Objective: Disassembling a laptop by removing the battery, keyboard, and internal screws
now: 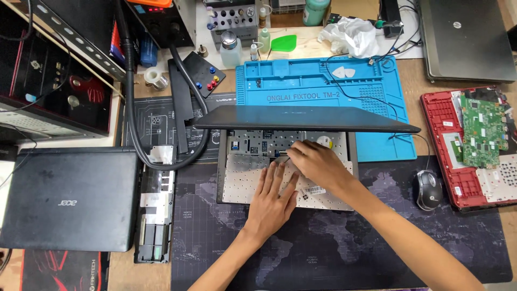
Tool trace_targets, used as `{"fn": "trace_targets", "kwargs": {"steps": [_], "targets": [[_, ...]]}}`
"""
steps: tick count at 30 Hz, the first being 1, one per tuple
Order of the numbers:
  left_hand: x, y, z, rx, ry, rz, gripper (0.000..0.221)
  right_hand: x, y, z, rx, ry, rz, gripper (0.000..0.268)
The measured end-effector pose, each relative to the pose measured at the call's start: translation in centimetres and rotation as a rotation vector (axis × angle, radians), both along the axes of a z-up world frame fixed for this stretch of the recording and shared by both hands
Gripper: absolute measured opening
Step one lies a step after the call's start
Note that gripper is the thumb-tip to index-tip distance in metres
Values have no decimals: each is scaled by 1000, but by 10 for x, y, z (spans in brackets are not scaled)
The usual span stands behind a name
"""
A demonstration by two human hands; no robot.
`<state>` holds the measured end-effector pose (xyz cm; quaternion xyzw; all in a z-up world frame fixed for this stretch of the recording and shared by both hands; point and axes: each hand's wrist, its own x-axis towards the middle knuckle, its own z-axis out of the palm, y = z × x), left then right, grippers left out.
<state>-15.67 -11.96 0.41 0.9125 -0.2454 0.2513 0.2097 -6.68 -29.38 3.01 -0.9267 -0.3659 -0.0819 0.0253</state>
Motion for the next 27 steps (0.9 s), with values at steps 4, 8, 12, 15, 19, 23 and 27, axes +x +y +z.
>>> {"fn": "trace_targets", "kwargs": {"steps": [4, 8, 12, 15, 19, 23, 27], "targets": [[1, 3, 1, 4, 3, -6, 36, 3, 5, 4, -67, -64, 40, 8], [2, 9, 9, 1, 115, -79, 39, 7, 7, -12, -155, -32, 100, 19], [3, 11, 12, -22, 198, -130, 39, 9, 10, -17, -265, -33, 137, 34], [4, 10, 11, -41, 210, -129, 40, 13, 9, -21, -234, 37, 129, 32], [5, 11, 8, -20, 206, -132, 41, 13, 9, -10, -242, 25, 135, 30], [6, 12, 10, -21, 204, -139, 41, 12, 9, -8, -264, 9, 139, 32], [5, 12, 8, -14, 204, -141, 41, 11, 10, -8, -258, 6, 135, 32]]}}
